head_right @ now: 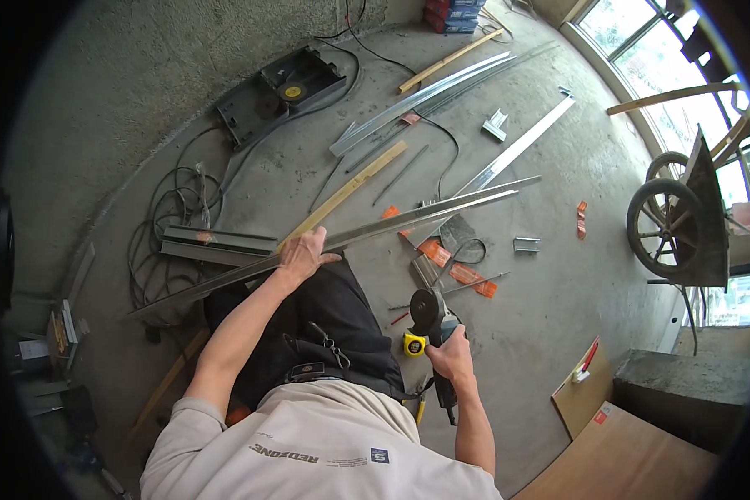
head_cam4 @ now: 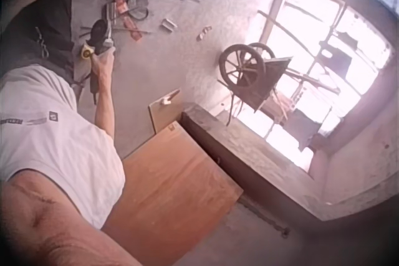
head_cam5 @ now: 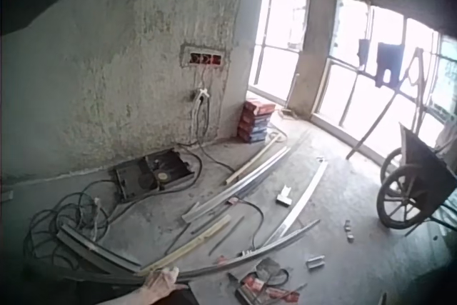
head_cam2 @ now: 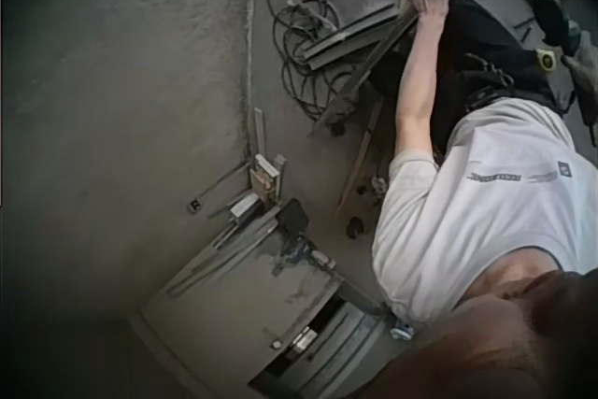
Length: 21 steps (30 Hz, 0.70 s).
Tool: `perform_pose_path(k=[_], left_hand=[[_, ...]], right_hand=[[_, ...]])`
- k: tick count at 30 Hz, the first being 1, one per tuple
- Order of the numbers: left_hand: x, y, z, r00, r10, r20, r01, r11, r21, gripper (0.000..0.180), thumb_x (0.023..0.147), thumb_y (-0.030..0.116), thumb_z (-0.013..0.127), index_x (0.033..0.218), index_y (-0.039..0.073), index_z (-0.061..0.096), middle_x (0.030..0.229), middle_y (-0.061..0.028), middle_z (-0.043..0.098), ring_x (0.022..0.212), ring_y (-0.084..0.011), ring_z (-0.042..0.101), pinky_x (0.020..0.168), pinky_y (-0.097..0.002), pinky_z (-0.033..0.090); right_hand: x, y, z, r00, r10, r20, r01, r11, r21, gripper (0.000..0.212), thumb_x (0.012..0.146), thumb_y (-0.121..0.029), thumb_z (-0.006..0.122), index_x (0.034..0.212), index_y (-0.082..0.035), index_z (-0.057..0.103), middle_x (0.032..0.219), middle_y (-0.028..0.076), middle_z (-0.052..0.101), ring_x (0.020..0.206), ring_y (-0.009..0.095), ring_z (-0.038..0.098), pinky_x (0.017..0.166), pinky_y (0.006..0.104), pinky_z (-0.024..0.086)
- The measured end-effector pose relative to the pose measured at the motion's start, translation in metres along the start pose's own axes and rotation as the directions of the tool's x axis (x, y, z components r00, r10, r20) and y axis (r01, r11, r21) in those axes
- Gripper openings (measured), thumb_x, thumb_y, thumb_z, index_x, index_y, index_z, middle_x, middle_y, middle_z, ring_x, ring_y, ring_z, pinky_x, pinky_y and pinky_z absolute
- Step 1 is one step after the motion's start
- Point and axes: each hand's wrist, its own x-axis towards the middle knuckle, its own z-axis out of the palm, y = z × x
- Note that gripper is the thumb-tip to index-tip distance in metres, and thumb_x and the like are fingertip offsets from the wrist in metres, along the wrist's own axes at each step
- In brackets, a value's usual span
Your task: Measuring and cutting metal studs with an angle grinder on a construction site.
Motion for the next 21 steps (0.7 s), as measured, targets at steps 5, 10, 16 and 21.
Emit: perform_pose_path(k=[5,10,16,21], left_hand=[[-0.004,0.02,-0.044,0.992,0.016,0.125,-0.016,1.0,-0.001,0.071,0.072,0.062,0.088,0.1,-0.001,0.071,0.089,-0.0234,0.074,0.095,-0.0423,0.073,0.082,-0.05,0.057],[0.007,0.043,-0.047,0.9,-0.057,0.432,0.114,0.988,-0.107,0.081,0.062,0.062,0.092,0.111,-0.001,0.075,0.093,-0.023,0.076,0.092,-0.0417,0.073,0.086,-0.0467,0.057],[0.0,0.03,0.014,0.908,0.141,0.394,0.011,0.934,-0.358,0.064,0.066,0.047,0.089,0.104,-0.002,0.074,0.095,-0.0215,0.076,0.093,-0.0392,0.073,0.087,-0.0463,0.056],[-0.026,0.038,0.034,0.955,0.155,0.254,-0.089,0.963,-0.253,0.052,0.064,0.037,0.082,0.097,-0.001,0.07,0.104,-0.0204,0.072,0.105,-0.0352,0.069,0.093,-0.0432,0.055]], right_hand=[[-0.01,0.001,0.001,0.999,0.04,-0.033,-0.038,0.998,0.057,0.061,0.074,-0.022,0.083,0.113,0.006,0.045,0.103,0.034,0.07,0.101,0.049,0.07,0.088,0.0501,0.057],[-0.014,-0.012,-0.006,0.99,0.023,-0.142,-0.003,0.991,0.134,0.06,0.076,-0.022,0.082,0.115,0.005,0.045,0.103,0.034,0.071,0.101,0.052,0.069,0.089,0.0515,0.056],[-0.019,-0.026,-0.01,0.954,-0.06,-0.295,0.112,0.981,0.159,0.059,0.078,-0.021,0.081,0.118,0.003,0.046,0.1,0.032,0.071,0.097,0.051,0.069,0.085,0.0523,0.056],[-0.012,-0.025,-0.001,0.913,-0.157,-0.376,0.186,0.982,0.043,0.055,0.08,-0.021,0.08,0.118,0.003,0.049,0.096,0.032,0.071,0.094,0.052,0.069,0.082,0.0534,0.056]])
